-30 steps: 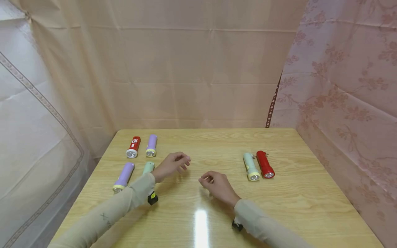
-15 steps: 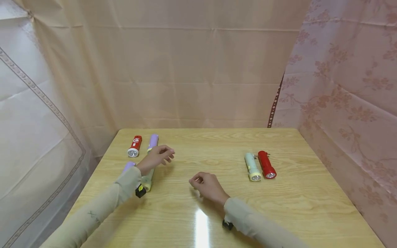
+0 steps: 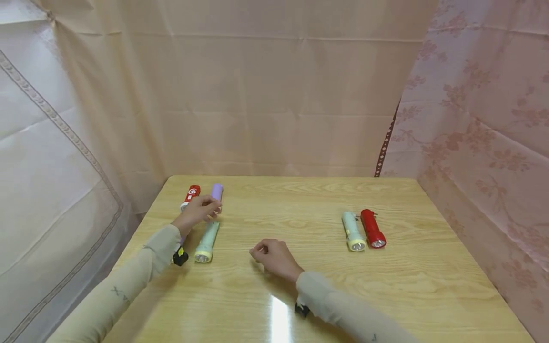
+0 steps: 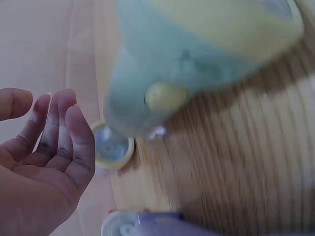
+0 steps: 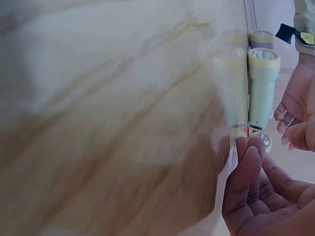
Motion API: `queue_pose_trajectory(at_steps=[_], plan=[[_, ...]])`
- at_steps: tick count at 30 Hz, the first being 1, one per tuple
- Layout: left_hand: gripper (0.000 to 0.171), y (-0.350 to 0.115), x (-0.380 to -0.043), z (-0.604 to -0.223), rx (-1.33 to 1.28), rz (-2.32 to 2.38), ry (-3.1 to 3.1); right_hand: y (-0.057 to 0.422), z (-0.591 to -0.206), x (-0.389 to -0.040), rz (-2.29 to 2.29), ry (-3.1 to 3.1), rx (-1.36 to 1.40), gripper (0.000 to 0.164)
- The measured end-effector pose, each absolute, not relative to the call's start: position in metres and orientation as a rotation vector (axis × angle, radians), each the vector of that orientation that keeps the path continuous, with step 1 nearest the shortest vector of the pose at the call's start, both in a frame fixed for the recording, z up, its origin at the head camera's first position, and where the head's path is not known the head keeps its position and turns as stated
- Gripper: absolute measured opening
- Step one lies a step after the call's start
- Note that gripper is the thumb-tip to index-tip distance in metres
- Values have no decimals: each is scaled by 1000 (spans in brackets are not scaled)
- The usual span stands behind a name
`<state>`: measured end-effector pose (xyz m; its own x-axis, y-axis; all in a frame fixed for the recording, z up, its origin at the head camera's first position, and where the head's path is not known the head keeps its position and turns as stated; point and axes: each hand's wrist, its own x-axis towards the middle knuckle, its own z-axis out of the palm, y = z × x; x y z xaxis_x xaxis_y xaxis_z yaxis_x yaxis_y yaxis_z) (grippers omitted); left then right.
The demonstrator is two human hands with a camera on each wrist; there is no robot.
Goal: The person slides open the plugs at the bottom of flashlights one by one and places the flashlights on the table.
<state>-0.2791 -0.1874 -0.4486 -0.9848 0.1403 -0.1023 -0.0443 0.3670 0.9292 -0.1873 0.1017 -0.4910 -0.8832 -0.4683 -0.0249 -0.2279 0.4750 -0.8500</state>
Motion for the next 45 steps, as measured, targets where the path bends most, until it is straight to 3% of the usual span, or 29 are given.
queue_pose_trajectory(at_steps=[19, 36, 45], plan=[[21, -218, -284, -456, -59, 1521, 2609, 39, -494, -186, -1377, 2469, -560, 27], [24, -215, -281, -456, -26, 1393, 2582, -4, -490, -189, -1150, 2651, -360, 50], [23, -213, -280, -456, -5, 1343, 2591, -12, -486, -188, -1078, 2779, -302, 35]])
